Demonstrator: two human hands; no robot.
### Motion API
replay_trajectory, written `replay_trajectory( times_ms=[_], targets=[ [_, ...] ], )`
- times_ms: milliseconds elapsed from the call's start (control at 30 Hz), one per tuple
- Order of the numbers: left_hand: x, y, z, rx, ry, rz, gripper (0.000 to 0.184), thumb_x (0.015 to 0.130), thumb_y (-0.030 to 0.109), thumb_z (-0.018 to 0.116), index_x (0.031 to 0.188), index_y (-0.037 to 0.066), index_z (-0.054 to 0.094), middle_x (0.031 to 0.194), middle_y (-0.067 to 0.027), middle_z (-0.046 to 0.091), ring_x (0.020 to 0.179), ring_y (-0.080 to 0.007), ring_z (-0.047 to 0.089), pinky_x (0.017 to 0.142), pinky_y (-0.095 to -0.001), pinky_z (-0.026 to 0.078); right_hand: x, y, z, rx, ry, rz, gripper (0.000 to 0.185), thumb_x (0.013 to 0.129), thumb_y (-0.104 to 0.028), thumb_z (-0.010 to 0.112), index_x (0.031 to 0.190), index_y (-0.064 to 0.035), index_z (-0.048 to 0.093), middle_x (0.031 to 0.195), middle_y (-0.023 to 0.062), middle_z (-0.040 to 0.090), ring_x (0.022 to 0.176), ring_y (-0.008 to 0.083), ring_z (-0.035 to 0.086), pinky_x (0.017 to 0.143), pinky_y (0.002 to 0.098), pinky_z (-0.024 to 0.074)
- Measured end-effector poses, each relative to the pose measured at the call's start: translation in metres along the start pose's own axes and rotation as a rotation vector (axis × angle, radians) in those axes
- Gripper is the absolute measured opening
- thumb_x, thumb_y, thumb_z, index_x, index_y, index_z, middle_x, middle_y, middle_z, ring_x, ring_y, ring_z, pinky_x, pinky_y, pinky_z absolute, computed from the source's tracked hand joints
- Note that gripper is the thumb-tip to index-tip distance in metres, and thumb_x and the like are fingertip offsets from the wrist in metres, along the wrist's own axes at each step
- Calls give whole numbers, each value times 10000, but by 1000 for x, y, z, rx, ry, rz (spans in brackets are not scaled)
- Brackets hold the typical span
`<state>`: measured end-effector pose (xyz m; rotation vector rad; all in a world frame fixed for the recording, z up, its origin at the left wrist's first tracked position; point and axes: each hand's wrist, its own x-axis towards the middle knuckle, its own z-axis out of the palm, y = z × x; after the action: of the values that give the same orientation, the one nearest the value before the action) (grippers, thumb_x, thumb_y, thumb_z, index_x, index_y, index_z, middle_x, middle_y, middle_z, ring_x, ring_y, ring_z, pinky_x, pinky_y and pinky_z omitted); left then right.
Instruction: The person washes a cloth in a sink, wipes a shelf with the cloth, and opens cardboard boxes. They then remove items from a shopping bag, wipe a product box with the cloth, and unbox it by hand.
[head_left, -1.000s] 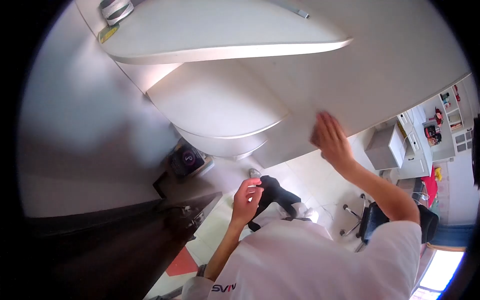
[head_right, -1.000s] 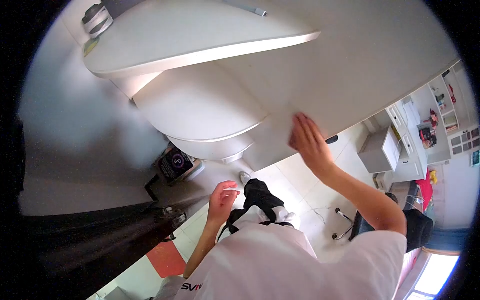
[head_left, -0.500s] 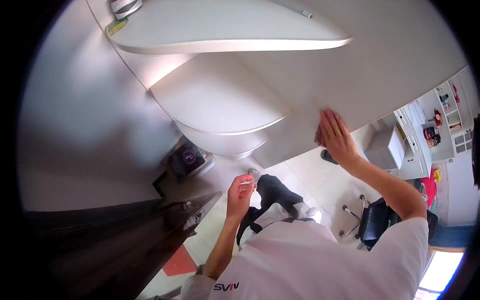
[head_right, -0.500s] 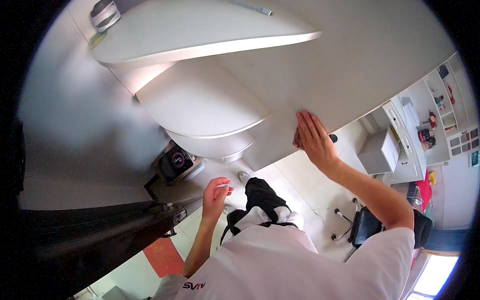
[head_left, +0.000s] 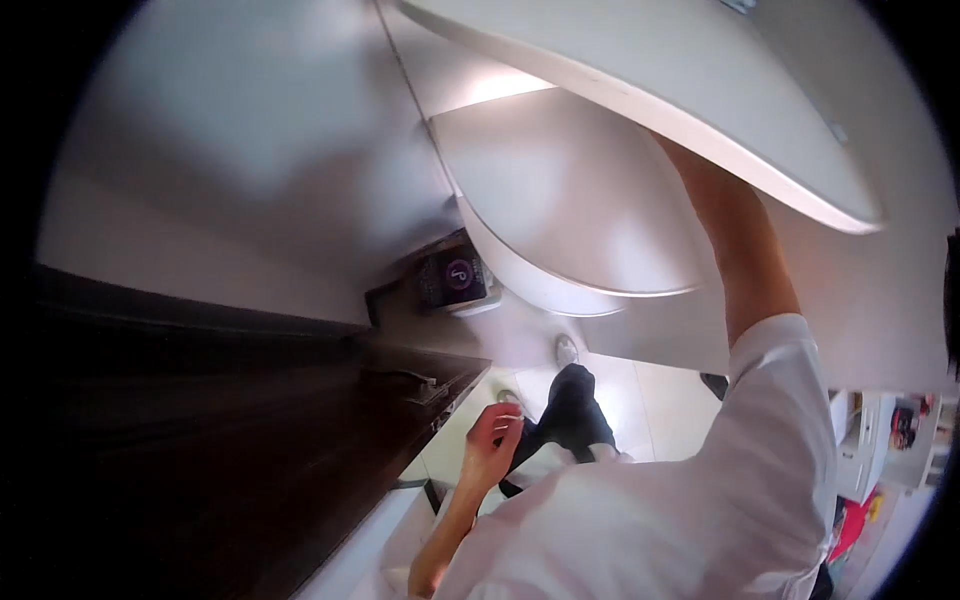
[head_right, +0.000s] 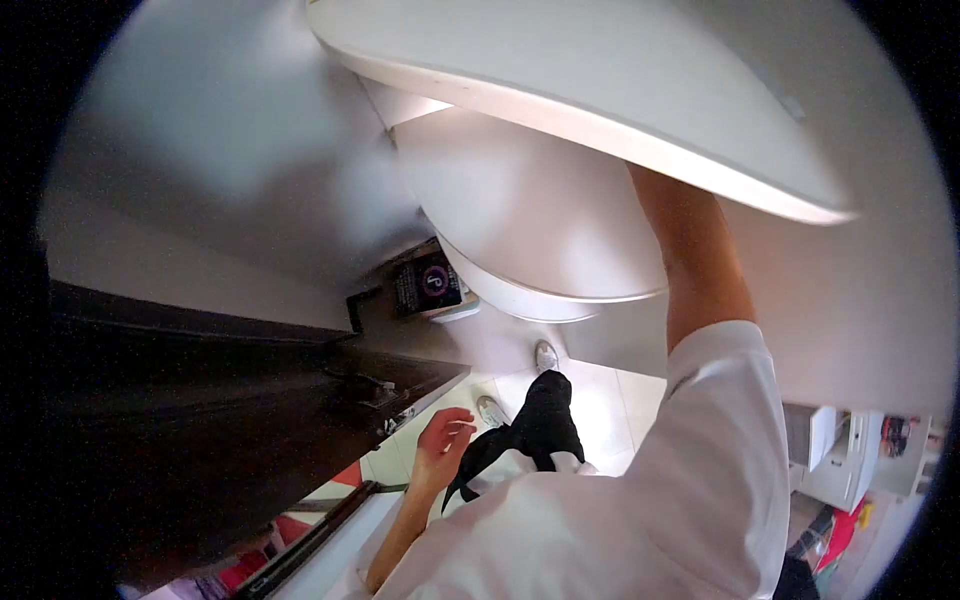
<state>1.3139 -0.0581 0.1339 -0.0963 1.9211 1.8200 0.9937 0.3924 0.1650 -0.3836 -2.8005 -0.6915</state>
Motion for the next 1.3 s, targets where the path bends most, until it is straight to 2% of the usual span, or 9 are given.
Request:
replay_trajectory(
  times_ms=[167, 367, 533, 667, 733, 800, 833, 933, 1300],
  targets=[
    [-5, -29, -10, -6, 141, -115, 218, 907, 67, 546, 1119, 17, 531, 1055, -87, 610, 925, -155, 620, 795, -259, 490, 19, -17, 38, 315, -84, 174, 578, 801, -280, 529, 1248, 81, 464, 1367, 242, 385, 1313, 356, 311, 1085, 441, 216],
    [-4, -20, 11, -118, 107, -161, 213, 894, 57, 576, 1099, 10, 540, 1005, -63, 622, 907, -125, 611, 800, -245, 478, 64, -97, 28, 474, -64, 241, 617, 790, -274, 540, 1245, 129, 432, 1370, 293, 350, 1325, 390, 279, 1089, 469, 196],
    [-14, -19, 19, -135, 184, -140, 212, 897, 46, 559, 1100, -9, 534, 1003, -82, 621, 915, -138, 611, 812, -258, 481, 80, -196, -12, 580, -19, 253, 652, 781, -269, 549, 1243, 169, 406, 1372, 336, 320, 1336, 418, 252, 1093, 492, 179],
    [-16, -28, 18, -168, 222, -198, 218, 898, 42, 550, 1107, -18, 533, 999, -90, 621, 912, -146, 614, 808, -267, 487, 43, -332, -74, 699, 258, 163, 682, 774, -265, 556, 1241, 201, 385, 1373, 370, 296, 1344, 441, 231, 1095, 510, 166],
    [-19, -20, 22, -197, 203, -214, 222, 895, 39, 551, 1111, -11, 535, 1003, -91, 622, 907, -149, 616, 805, -265, 487, 18, -378, -102, 757, 303, 49, 697, 770, -264, 560, 1240, 217, 374, 1374, 387, 284, 1348, 452, 220, 1096, 520, 159],
    [-13, -12, 20, -99, 168, -149, 221, 897, 43, 554, 1112, -3, 537, 1003, -91, 623, 902, -149, 614, 802, -259, 485, 4, -341, -145, 696, 60, -125, 673, 835, -239, 463, 1321, 195, 293, 1419, 360, 242, 1357, 469, 185, 1119, 534, 83],
    [-12, -14, 19, -144, 190, -119, 223, 901, 54, 558, 1116, 1, 537, 998, -90, 624, 909, -150, 613, 799, -258, 484, 3, -323, -140, 1005, 14, -195, 653, 850, -239, 442, 1331, 178, 295, 1428, 351, 235, 1356, 478, 179, 1114, 546, 82],
    [-14, -19, 17, -167, 197, -136, 224, 904, 63, 560, 1118, 2, 537, 997, -90, 624, 915, -149, 610, 805, -258, 481, 12, -288, -106, 917, 8, -162, 508, 862, -241, 440, 1244, 91, 462, 1310, 279, 441, 1249, 434, 379, 1035, 493, 249],
    [-16, -36, 7, -238, 234, -197, 224, 913, 86, 558, 1110, -18, 533, 1003, -99, 622, 906, -155, 609, 824, -265, 479, 89, -111, 7, 727, -54, -185, 405, 751, -231, 646, 1061, 16, 561, 1088, 205, 569, 1039, 383, 526, 889, 462, 403]
  ],
)
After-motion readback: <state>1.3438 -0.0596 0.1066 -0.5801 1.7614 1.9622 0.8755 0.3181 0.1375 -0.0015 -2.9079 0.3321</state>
